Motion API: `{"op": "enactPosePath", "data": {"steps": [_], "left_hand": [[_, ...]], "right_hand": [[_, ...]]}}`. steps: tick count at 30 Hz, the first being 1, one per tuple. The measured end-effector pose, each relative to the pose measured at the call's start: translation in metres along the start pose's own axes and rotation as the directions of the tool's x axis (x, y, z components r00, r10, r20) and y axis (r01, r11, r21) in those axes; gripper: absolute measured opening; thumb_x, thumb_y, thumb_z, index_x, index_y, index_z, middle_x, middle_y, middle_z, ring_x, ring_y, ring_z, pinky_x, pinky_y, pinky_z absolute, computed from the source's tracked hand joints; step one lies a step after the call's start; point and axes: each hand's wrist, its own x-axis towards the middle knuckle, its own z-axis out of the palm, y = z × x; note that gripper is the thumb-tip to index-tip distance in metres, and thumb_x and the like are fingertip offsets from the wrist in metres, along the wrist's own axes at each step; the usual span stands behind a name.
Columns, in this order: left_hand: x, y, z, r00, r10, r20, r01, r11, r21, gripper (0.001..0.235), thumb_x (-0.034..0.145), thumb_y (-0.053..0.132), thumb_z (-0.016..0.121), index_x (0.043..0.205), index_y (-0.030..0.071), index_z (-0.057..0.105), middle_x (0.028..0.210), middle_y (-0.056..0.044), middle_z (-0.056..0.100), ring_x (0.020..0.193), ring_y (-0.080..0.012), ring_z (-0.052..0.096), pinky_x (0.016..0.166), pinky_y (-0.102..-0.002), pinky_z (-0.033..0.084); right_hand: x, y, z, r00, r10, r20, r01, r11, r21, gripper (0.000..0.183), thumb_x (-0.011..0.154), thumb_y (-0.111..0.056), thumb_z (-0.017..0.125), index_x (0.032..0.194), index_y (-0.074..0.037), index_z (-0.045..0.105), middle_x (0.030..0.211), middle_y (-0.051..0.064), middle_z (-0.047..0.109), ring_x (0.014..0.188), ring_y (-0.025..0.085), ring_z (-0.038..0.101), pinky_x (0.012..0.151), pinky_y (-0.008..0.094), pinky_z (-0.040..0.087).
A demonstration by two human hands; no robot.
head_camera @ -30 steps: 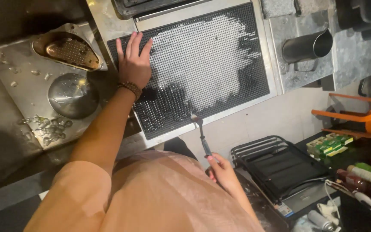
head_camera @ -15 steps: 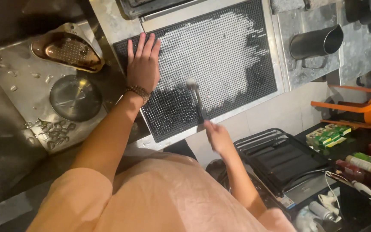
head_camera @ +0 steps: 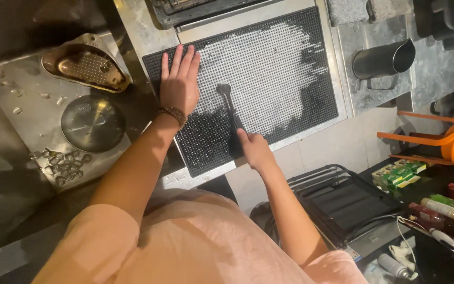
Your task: Scrubbing a rubber bar mat with dish soap and a brush in a sink and then rinsing it.
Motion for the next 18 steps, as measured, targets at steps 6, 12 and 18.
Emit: {"op": "enactPosePath", "data": {"steps": [6,12,18], "left_hand": [[-0.003,0.003,-0.001,1.000,-0.016,0.001,0.016,1.000,0.022,0.052,0.092,-0.002,0.056,0.144,0.002,0.060,0.158,-0.013,0.050,0.152,-0.0328,0.036,0.125,-0.057,0.021],[-0.004,0.001,0.002,1.000,-0.001,-0.013,0.001,0.999,0.051,0.051,0.092,-0.001,0.057,0.142,0.002,0.061,0.156,-0.013,0.051,0.152,-0.0328,0.037,0.125,-0.057,0.022],[-0.011,-0.002,0.003,1.000,0.007,0.013,-0.008,0.999,0.053,0.051,0.095,0.003,0.058,0.146,0.002,0.056,0.159,-0.012,0.048,0.154,-0.0325,0.033,0.127,-0.055,0.018]], "right_hand": [[-0.076,0.134,0.017,0.988,0.151,0.030,-0.146,0.978,-0.148,0.065,0.098,-0.058,0.048,0.087,0.003,0.069,0.079,0.025,0.070,0.080,0.036,0.071,0.079,0.043,0.053],[-0.056,0.099,0.010,0.997,0.071,-0.005,-0.070,0.961,-0.266,0.067,0.100,-0.057,0.045,0.085,0.004,0.069,0.081,0.028,0.070,0.086,0.047,0.069,0.080,0.050,0.053],[0.000,-0.011,0.012,0.997,-0.077,-0.008,0.074,0.983,-0.168,0.070,0.101,-0.056,0.043,0.086,0.006,0.070,0.084,0.028,0.074,0.088,0.044,0.074,0.084,0.049,0.054]]}}
